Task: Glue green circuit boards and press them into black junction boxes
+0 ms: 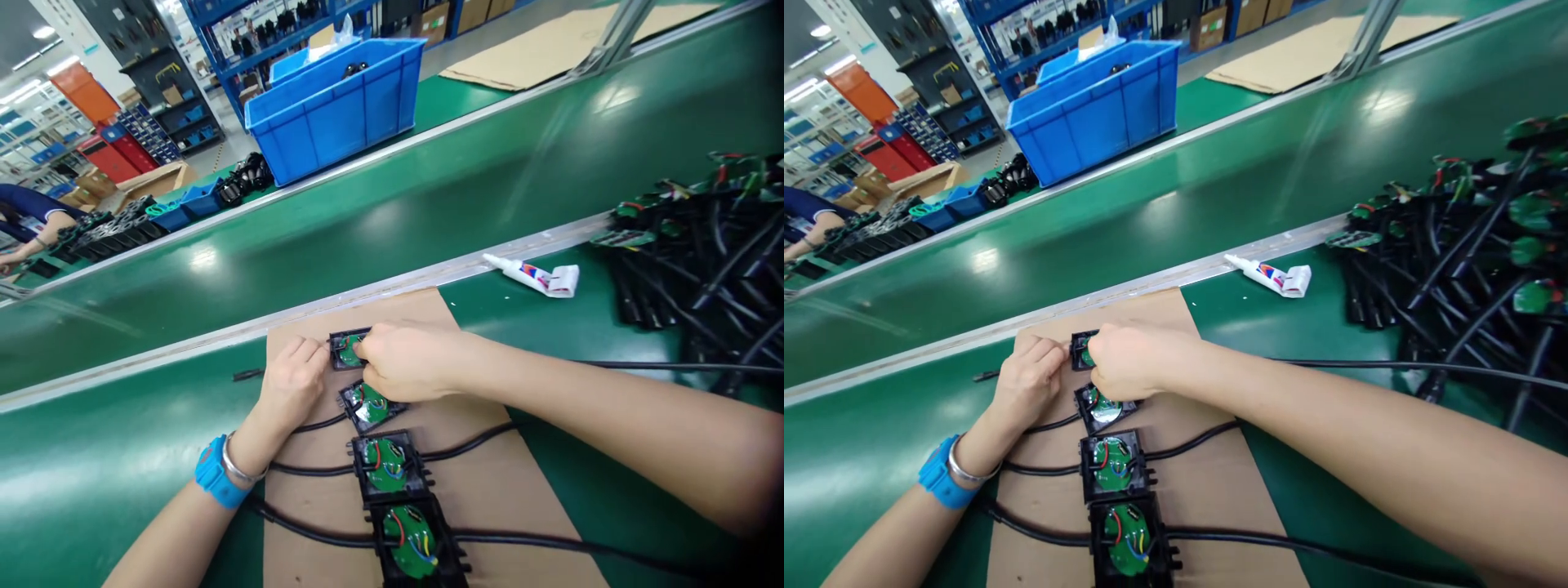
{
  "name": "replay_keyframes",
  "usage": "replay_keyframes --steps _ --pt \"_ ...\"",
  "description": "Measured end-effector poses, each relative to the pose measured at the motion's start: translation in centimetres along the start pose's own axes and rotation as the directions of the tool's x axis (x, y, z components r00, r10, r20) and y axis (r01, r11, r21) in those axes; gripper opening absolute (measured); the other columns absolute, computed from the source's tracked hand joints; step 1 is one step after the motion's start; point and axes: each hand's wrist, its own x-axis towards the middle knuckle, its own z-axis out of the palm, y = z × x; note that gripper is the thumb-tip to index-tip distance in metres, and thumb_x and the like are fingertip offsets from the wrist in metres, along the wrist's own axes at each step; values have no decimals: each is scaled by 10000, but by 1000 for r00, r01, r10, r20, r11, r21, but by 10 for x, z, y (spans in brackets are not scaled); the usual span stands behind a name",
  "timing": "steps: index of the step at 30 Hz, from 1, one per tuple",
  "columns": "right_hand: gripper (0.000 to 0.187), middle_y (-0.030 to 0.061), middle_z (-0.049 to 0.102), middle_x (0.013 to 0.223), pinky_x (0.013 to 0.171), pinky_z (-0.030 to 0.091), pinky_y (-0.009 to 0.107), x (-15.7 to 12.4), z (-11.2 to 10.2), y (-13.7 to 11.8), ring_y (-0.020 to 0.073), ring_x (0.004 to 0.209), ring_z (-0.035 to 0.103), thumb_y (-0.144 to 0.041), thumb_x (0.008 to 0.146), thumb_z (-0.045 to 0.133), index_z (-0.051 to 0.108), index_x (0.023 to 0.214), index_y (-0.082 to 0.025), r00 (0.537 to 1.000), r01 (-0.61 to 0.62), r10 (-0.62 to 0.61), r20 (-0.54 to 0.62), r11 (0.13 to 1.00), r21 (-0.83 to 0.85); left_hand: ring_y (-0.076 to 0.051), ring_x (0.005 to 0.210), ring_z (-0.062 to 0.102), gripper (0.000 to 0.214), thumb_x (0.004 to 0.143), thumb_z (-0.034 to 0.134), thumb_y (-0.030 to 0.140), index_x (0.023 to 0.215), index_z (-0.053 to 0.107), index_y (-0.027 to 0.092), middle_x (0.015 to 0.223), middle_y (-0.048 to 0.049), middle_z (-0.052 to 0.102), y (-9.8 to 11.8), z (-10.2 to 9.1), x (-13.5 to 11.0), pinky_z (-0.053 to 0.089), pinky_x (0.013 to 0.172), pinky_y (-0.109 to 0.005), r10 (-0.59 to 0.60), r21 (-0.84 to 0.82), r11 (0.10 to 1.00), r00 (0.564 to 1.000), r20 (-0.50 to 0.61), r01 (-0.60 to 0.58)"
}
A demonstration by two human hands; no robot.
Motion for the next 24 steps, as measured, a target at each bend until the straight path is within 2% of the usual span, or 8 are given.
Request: replay_keyframes --steps 6,11,14,16,19,21,24 --pt "261 184 692 793 498 330 297 -2 -5 -5 236 667 628 -165 803 461 709 782 -88 1000 -13 13 -8 1000 23 -224 790 517 284 805 405 -22 835 620 160 810 -82 611 4 -4 -1 499 700 -335 19 46 999 988 150 -26" --pt "278 191 687 791 476 305 284 -1 -5 -3 228 649 617 -190 782 456 709 792 -74 999 -8 11 -42 997 78 -225 813 558 309 757 418 -34 868 648 140 847 -85 641 1 -16 1 524 735 -344 5 -4 1000 977 213 -4" --pt "290 158 691 801 487 314 278 -3 -4 4 214 655 606 -229 778 443 701 813 -101 998 21 -16 -54 996 84 -207 862 594 334 783 434 8 974 664 158 946 -75 664 -1 -27 9 532 780 -338 -57 -58 996 981 188 69" --pt "291 101 689 786 498 329 265 -7 -5 11 186 642 587 -222 754 458 686 908 -127 997 62 -57 -47 991 116 -205 903 606 317 826 428 43 1017 657 149 995 -85 663 0 -31 15 528 816 -350 -97 -121 986 985 144 115" --pt "397 37 673 808 553 368 238 -15 -4 21 150 659 564 -177 711 502 602 1094 -140 992 97 -71 -108 961 259 -190 949 609 268 856 442 77 1008 651 146 1012 -85 668 4 -30 23 512 868 -337 -36 -273 960 991 126 70" --pt "353 32 654 806 591 377 233 -20 -3 24 143 678 548 -153 703 514 581 1049 -129 985 78 -23 -171 945 318 -183 954 611 240 854 457 83 970 655 156 992 -75 678 7 -25 25 507 873 -327 29 -347 938 990 137 21" --pt "162 20 622 734 583 351 238 -22 1 22 132 634 510 -139 717 509 572 866 -146 980 43 13 -198 961 274 -201 932 616 242 851 441 70 935 652 155 953 -74 687 10 -17 23 503 857 -358 49 -375 927 986 157 14"
